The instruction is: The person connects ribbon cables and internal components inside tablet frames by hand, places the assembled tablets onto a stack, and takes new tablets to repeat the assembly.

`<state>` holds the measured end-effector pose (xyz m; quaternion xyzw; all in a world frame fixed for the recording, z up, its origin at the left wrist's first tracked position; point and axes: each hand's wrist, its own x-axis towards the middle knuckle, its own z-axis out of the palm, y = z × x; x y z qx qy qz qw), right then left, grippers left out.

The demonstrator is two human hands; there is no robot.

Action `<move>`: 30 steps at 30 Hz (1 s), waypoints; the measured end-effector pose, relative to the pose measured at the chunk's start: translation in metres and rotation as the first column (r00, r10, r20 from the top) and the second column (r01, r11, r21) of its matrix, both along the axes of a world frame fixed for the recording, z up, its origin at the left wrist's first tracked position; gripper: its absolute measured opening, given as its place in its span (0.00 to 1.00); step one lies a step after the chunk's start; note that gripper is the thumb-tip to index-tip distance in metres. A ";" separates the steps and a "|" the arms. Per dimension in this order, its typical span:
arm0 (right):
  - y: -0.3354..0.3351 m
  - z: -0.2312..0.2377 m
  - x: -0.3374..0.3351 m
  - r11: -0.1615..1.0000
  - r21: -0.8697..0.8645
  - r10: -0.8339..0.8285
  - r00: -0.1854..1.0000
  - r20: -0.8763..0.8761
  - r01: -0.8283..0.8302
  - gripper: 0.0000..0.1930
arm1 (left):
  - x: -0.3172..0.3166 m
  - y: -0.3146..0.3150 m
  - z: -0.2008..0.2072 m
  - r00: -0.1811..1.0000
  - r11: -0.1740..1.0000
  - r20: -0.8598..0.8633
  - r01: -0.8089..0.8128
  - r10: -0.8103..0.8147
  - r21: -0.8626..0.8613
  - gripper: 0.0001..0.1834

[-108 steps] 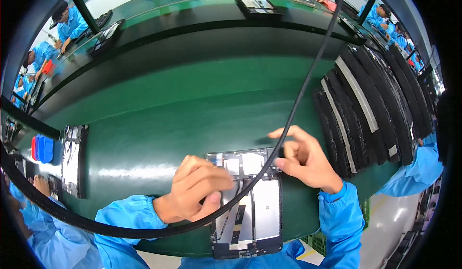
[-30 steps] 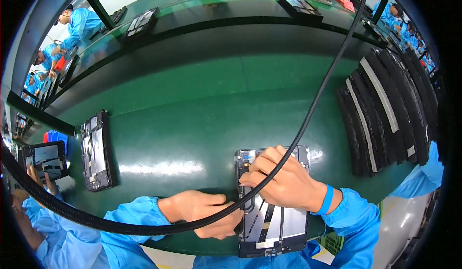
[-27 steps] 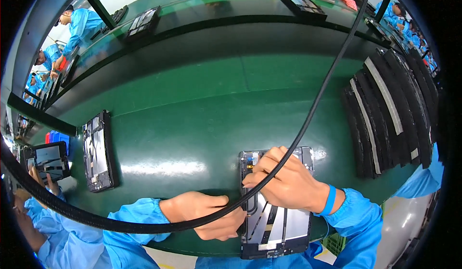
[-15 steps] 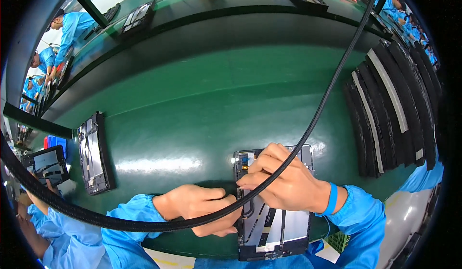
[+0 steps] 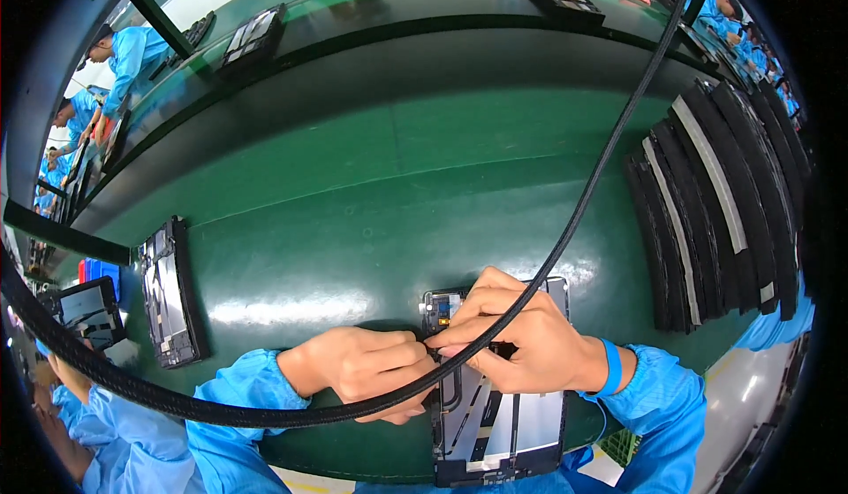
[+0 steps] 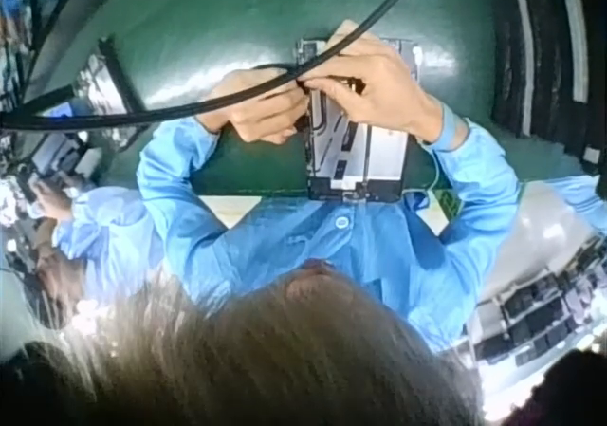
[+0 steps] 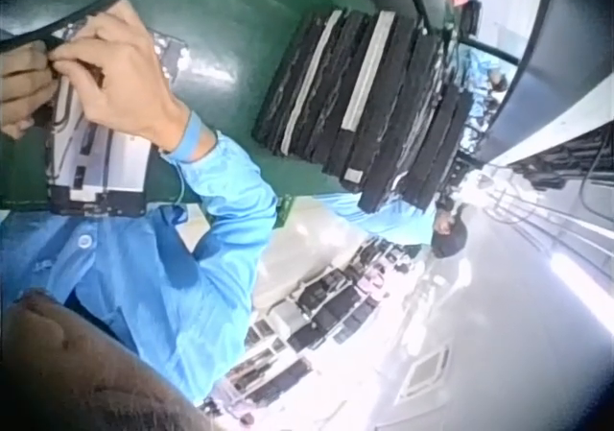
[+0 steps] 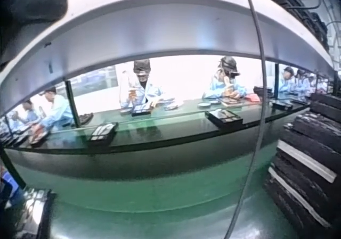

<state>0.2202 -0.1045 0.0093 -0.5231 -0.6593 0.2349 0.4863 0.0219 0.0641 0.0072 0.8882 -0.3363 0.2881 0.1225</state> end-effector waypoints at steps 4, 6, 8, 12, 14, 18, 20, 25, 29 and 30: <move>-0.002 0.002 0.001 0.999 -0.046 0.025 0.999 0.033 -0.023 0.10 | -0.012 0.001 -0.009 0.994 0.989 0.106 0.009 -0.024 0.145 0.22; -0.003 -0.001 0.000 0.999 -0.044 0.023 0.999 0.045 -0.021 0.10 | -0.013 -0.004 -0.005 0.993 0.984 0.102 0.034 -0.052 0.175 0.23; -0.004 -0.003 0.000 0.999 -0.044 0.014 0.998 0.060 -0.011 0.10 | -0.014 -0.007 -0.006 0.994 0.979 0.077 0.063 -0.079 0.192 0.26; 0.000 -0.006 -0.002 1.000 0.009 -0.023 0.998 0.066 0.022 0.11 | -0.012 -0.008 -0.006 0.997 0.989 0.048 0.053 -0.060 0.138 0.24; 0.001 -0.007 -0.003 0.999 0.035 -0.041 0.997 0.068 0.039 0.13 | -0.010 -0.008 -0.006 0.999 0.996 -0.015 0.043 -0.042 0.072 0.22; 0.002 -0.002 -0.004 0.999 0.024 -0.038 0.999 0.025 0.037 0.13 | -0.003 -0.004 0.001 0.999 1.000 -0.043 0.013 -0.013 0.006 0.21; 0.001 -0.002 -0.004 0.999 0.019 -0.041 0.999 0.002 0.041 0.13 | -0.002 0.000 -0.001 0.998 1.000 -0.066 -0.002 0.001 -0.028 0.21; 0.001 0.005 -0.004 0.995 -0.081 -0.058 0.998 -0.035 0.055 0.11 | -0.004 0.001 0.004 0.996 0.998 -0.087 -0.037 0.033 -0.044 0.21; -0.002 0.008 0.001 0.992 -0.121 0.030 0.999 -0.010 -0.031 0.08 | -0.007 0.002 0.004 0.989 0.995 -0.123 -0.092 0.087 -0.043 0.22; -0.002 0.008 0.001 0.992 -0.121 0.032 0.999 0.004 -0.031 0.08 | -0.007 0.003 0.004 0.989 0.994 -0.114 -0.099 0.094 -0.041 0.23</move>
